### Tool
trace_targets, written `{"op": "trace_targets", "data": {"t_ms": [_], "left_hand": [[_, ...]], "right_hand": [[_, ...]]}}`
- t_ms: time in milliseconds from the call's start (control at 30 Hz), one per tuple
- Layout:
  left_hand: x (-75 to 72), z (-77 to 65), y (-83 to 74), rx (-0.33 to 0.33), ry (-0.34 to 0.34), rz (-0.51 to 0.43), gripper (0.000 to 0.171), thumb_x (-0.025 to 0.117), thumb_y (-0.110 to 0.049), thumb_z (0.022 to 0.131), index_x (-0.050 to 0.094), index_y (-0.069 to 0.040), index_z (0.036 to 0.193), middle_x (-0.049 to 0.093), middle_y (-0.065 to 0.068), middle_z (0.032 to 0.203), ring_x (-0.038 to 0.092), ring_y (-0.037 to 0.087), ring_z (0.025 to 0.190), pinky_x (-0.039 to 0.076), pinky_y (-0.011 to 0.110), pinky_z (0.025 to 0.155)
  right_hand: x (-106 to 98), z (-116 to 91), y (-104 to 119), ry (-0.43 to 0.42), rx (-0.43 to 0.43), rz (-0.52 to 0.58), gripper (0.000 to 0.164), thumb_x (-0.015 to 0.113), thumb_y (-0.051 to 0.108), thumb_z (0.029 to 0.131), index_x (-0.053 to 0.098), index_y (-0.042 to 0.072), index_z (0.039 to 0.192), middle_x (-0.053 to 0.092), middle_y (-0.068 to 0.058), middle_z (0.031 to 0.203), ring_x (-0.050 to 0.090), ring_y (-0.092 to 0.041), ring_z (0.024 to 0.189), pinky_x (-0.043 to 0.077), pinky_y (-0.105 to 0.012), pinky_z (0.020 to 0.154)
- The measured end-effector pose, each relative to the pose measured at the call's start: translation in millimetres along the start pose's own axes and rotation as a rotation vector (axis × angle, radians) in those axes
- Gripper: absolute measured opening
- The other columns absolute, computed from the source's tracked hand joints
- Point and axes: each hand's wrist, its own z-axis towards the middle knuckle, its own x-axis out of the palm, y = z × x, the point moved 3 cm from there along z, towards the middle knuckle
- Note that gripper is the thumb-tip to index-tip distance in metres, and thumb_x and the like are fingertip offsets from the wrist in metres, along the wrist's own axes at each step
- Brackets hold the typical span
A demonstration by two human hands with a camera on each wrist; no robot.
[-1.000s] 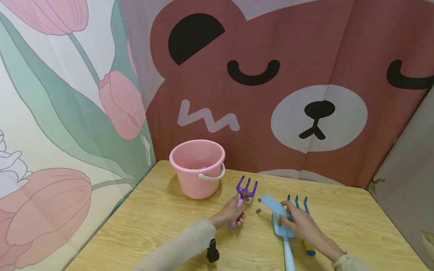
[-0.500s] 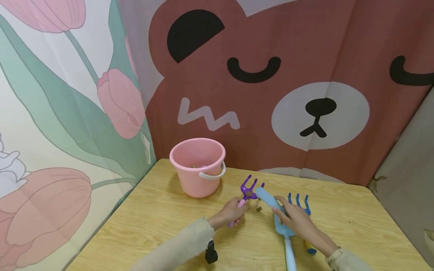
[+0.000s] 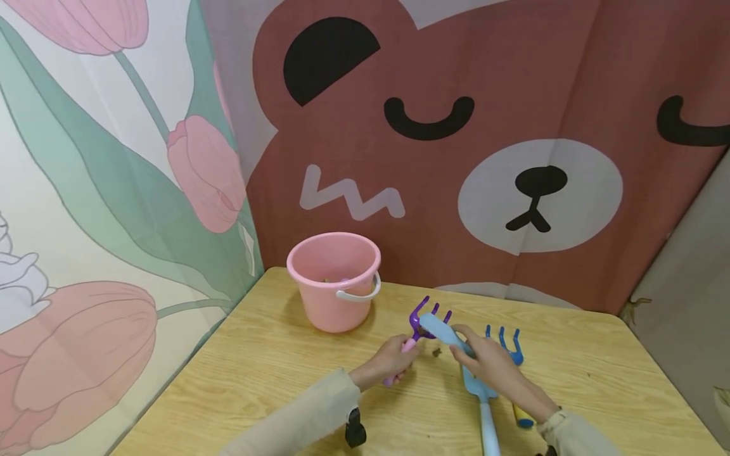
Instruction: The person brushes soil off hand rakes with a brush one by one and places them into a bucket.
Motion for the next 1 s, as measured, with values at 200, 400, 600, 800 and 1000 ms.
{"op": "trace_targets", "data": {"t_ms": [200, 400, 600, 800, 1000], "left_hand": [[0.3, -2.5, -0.4, 0.018, 0.025, 0.023, 0.016, 0.057, -0.025, 0.101, 0.056, -0.009, 0.104, 0.046, 0.003, 0.056, 0.037, 0.010, 0.038, 0.031, 0.021, 0.032], [-0.1, -4.1, 3.5, 0.019, 0.027, 0.042, 0.017, 0.059, -0.025, 0.100, 0.057, -0.009, 0.105, 0.046, 0.002, 0.054, 0.036, 0.010, 0.036, 0.031, 0.020, 0.030], [-1.3, -4.8, 1.9, 0.028, 0.037, 0.028, 0.021, 0.059, -0.024, 0.099, 0.058, -0.007, 0.111, 0.049, 0.005, 0.058, 0.037, 0.010, 0.037, 0.031, 0.021, 0.030], [-1.0, -5.2, 0.9, 0.044, 0.042, 0.029, 0.016, 0.060, -0.022, 0.098, 0.057, -0.008, 0.103, 0.048, 0.004, 0.058, 0.037, 0.010, 0.037, 0.031, 0.020, 0.030], [-0.9, -6.9, 2.1, 0.040, 0.040, 0.040, 0.013, 0.060, -0.022, 0.098, 0.056, -0.009, 0.096, 0.048, 0.003, 0.056, 0.036, 0.009, 0.035, 0.032, 0.020, 0.030]], "right_hand": [[2, -2, -1, 0.027, -0.018, -0.051, 0.042, 0.064, 0.025, 0.098, 0.056, 0.004, 0.134, 0.032, 0.014, 0.048, 0.023, 0.001, 0.041, 0.022, -0.017, 0.040], [2, -4, -3, 0.020, -0.018, -0.077, 0.042, 0.064, 0.024, 0.098, 0.057, 0.003, 0.133, 0.031, 0.014, 0.049, 0.023, 0.001, 0.042, 0.023, -0.017, 0.040], [0, -5, -3, 0.019, 0.015, -0.108, 0.044, 0.064, 0.025, 0.098, 0.056, 0.002, 0.135, 0.030, 0.013, 0.047, 0.023, 0.000, 0.040, 0.022, -0.016, 0.039], [-5, -7, -3, -0.024, 0.025, -0.166, 0.044, 0.064, 0.026, 0.098, 0.056, 0.004, 0.135, 0.031, 0.013, 0.046, 0.021, 0.000, 0.039, 0.017, -0.015, 0.039], [-9, -8, -1, -0.101, -0.009, -0.141, 0.041, 0.065, 0.023, 0.098, 0.057, 0.004, 0.133, 0.035, 0.013, 0.047, 0.023, 0.000, 0.037, 0.019, -0.017, 0.038]]}}
